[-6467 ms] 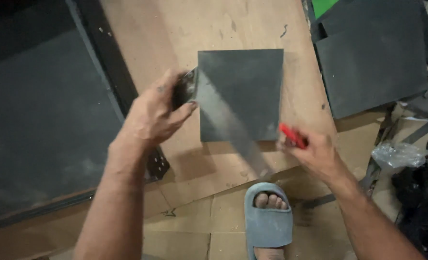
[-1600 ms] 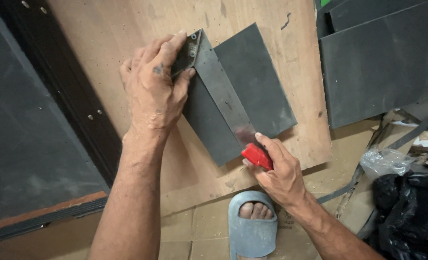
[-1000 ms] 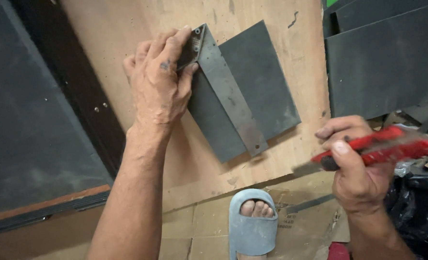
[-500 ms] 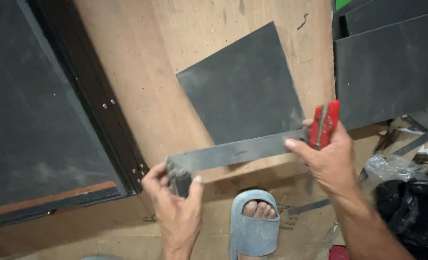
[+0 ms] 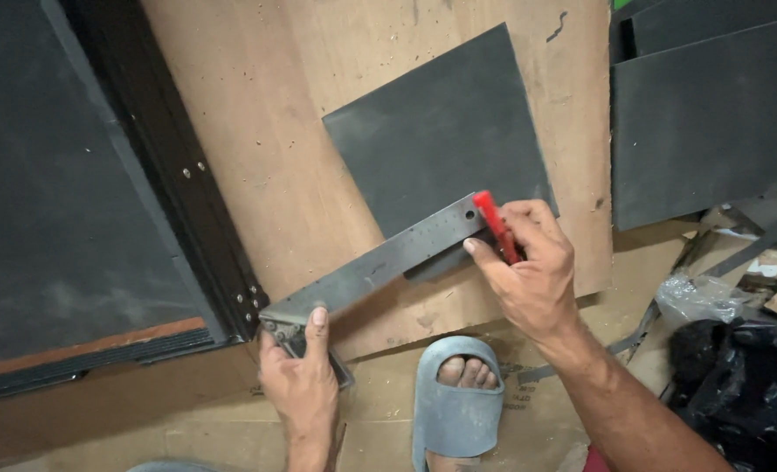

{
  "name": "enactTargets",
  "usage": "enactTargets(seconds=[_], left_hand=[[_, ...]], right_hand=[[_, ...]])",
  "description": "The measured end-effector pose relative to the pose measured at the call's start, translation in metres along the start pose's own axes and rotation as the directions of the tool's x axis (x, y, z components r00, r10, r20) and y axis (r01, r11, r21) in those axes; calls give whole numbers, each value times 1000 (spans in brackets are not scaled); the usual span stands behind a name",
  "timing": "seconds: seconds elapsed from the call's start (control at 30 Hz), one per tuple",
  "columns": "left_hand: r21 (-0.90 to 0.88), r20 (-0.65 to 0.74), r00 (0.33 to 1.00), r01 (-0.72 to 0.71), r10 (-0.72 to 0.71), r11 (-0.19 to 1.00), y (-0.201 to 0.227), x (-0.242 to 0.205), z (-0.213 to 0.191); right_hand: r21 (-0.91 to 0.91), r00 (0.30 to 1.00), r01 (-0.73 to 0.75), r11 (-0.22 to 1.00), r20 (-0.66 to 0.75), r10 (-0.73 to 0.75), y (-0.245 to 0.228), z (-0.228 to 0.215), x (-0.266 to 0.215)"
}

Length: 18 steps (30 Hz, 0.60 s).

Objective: The person measures and cuts a square piece of black rubber sheet using a speed square and a utility knife on a wooden surface.

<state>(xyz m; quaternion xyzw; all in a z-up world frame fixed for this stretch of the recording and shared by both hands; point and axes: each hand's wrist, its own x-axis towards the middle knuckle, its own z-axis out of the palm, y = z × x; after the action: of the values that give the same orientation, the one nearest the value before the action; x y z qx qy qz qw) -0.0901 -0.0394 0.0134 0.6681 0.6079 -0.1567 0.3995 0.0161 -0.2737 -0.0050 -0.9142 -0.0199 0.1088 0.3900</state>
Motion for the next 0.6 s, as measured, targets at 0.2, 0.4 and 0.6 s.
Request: enactTargets(seconds=[0.2, 0.4, 0.6], left_hand=[[-13, 3, 1000, -12, 12, 1000, 5, 6, 3], [-100, -21, 997, -74, 72, 992, -3, 9, 9], [-81, -34, 995, -98, 95, 992, -10, 11, 12]], right_hand=[[-136, 960, 277, 951, -7, -280, 44, 14, -16], [-139, 959, 282, 949, 35, -280, 34, 10, -14], [-120, 939, 345, 931, 36, -343, 43, 9, -15]])
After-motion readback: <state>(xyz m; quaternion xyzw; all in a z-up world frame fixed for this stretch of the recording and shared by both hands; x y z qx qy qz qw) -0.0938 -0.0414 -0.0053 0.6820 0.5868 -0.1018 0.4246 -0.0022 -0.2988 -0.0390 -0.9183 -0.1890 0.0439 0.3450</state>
